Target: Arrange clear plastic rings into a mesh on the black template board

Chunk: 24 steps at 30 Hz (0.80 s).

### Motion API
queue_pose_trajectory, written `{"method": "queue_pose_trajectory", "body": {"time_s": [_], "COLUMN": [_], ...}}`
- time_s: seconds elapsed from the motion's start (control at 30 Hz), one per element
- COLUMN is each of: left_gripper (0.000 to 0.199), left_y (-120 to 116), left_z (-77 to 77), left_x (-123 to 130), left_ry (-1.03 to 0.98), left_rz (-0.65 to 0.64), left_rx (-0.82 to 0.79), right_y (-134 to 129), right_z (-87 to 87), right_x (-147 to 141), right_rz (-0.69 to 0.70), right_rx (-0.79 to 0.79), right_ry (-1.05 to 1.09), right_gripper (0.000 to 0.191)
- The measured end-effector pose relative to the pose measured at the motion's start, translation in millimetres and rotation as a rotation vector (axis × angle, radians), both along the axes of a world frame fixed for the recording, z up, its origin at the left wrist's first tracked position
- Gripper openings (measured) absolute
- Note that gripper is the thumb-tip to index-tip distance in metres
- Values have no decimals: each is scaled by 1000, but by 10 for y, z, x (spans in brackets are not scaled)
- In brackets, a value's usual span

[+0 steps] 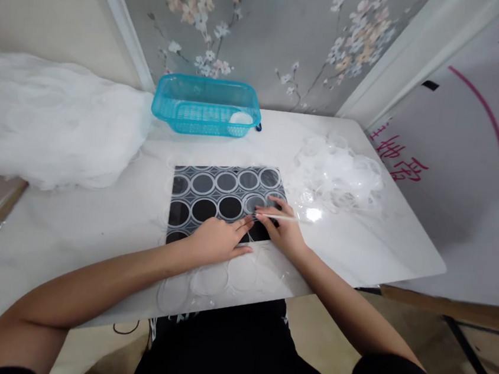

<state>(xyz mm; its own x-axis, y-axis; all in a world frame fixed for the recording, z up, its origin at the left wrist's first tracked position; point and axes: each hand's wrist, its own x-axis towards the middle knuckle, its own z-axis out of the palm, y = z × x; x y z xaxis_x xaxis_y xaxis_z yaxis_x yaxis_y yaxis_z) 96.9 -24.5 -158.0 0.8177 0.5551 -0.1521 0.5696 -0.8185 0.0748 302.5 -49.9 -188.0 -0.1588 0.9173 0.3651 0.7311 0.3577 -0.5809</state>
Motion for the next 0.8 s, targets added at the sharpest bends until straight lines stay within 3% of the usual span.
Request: {"method": "queue_pose_trajectory", "body": {"time_s": [0.1,0.2,0.27,0.33,0.43,0.63,0.8], "left_gripper": [72,69,66,64,59,59,68], "left_y": [44,81,92,97,108,144,114], "left_z": [12,40,57,74,110,167,149], "left_x": [1,4,1,-7,-23,136,444], "left_ry": [-24,-54,-57,-47,-35,-107,-34], "left_rz": [-17,-48,-55,-43,-24,-22,-62], "left_rx": [-49,-71,-70,-72,-75,-15,83], "right_y": [-40,147,356,516,498,48,44], "right_z": [0,73,159,249,307,89,57], "right_x": [-31,5,99,231,404,408,308], "right_rz": [80,102,-10,-216,-426,-219,-191], "right_rx": [76,118,162,224,287,35,-106], "right_ry": [-281,-376,-321,-199,4,222,369], "right_gripper": [19,24,23,23,28,25,28]}}
